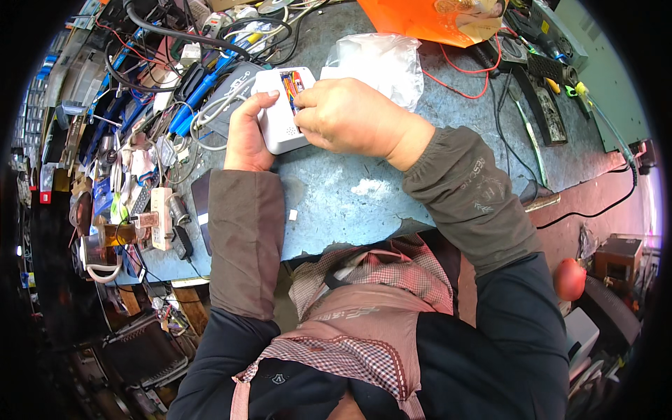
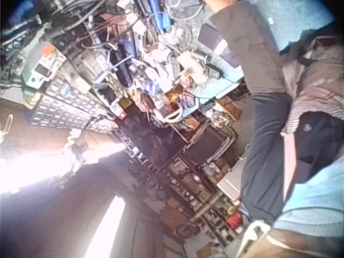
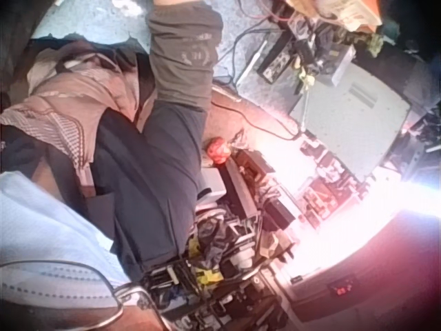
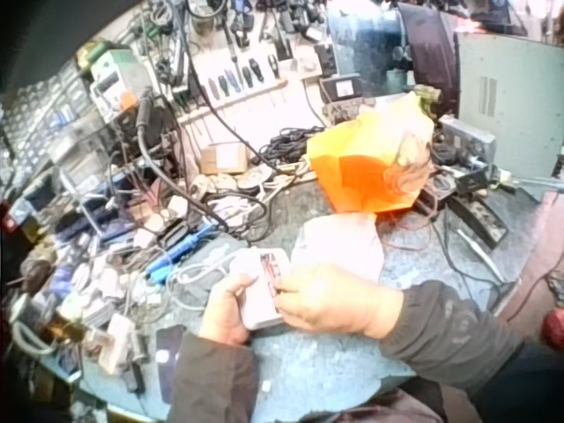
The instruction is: The person unpacks a blood pressure monitor from a bag, removes batteries, and uses a multimeter to test the batteries. They then place the batteries back into the monitor.
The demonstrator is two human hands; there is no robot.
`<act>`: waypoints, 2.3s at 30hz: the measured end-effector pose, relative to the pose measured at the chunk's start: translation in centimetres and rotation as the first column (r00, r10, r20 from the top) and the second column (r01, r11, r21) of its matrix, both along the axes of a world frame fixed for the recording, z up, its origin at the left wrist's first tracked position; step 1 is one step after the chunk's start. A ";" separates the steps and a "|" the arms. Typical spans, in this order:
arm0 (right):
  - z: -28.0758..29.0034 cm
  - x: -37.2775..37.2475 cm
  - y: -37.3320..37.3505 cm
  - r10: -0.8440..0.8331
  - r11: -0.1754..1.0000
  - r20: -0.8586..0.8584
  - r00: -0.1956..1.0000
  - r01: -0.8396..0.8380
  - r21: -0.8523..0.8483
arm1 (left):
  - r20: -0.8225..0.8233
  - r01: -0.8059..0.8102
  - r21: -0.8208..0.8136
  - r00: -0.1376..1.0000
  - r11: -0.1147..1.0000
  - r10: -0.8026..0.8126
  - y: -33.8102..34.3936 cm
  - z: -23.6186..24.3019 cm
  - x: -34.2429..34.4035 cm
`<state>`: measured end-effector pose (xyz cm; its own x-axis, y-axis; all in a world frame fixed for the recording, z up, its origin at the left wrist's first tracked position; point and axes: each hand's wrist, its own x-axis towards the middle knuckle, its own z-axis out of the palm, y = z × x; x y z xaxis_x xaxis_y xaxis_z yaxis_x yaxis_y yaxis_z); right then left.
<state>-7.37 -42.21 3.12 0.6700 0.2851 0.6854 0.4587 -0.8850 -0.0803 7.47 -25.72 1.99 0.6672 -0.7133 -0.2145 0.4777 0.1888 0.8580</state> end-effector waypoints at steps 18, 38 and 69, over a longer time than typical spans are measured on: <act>-1.7 1.5 -0.4 0.182 0.763 -0.243 0.953 0.019 0.646 | 0.059 -0.089 -0.030 0.994 0.996 0.090 0.0 0.1 0.7; -1.1 1.3 -0.5 0.234 0.702 -0.315 0.920 0.064 0.709 | 0.148 0.030 -0.025 0.989 0.999 -0.026 0.3 0.6 0.3; -0.7 0.9 -2.1 0.102 0.949 -0.209 0.973 -0.032 0.314 | 0.102 0.017 -0.035 0.995 0.999 -0.014 0.2 0.4 0.5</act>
